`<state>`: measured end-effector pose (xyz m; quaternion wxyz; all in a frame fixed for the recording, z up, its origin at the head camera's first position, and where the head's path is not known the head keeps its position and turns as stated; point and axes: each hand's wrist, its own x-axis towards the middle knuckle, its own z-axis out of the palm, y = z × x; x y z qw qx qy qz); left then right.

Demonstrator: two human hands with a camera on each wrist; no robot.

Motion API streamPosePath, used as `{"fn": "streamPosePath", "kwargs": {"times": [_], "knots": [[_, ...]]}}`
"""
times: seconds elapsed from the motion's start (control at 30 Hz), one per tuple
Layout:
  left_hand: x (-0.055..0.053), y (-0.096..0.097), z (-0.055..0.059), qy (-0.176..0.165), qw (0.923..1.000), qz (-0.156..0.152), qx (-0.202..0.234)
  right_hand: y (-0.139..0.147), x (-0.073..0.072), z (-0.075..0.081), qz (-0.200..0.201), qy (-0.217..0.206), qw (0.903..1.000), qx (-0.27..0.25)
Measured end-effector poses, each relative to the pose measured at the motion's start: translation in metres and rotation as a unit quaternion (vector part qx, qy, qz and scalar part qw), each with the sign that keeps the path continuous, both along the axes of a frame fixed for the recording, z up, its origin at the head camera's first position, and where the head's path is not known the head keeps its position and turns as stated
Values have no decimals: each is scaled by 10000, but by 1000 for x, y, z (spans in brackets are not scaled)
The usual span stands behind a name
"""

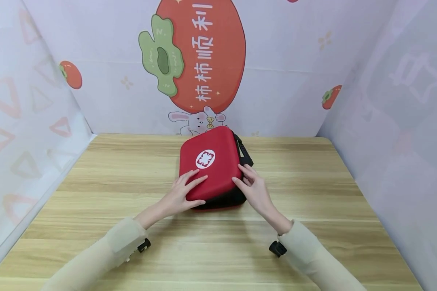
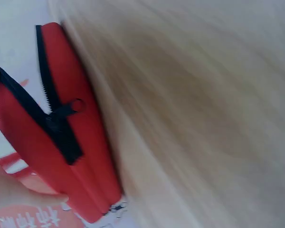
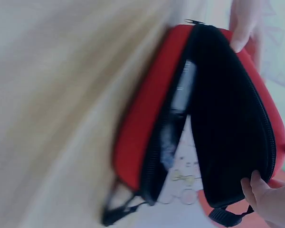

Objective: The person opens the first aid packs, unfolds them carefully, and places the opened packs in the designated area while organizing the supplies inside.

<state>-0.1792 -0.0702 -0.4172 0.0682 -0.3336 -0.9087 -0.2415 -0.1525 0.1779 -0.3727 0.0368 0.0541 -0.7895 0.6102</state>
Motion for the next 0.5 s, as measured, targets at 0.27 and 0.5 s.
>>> {"fn": "streamPosePath", "kwargs": {"times": [0.27,0.5], "knots": [[10,9,21,551,9981,208,185,-14,2,27,179,424,9983,360],[11,21,34,1479,9880,172,400,-20,-8,28,383,831,9956,220]]}}
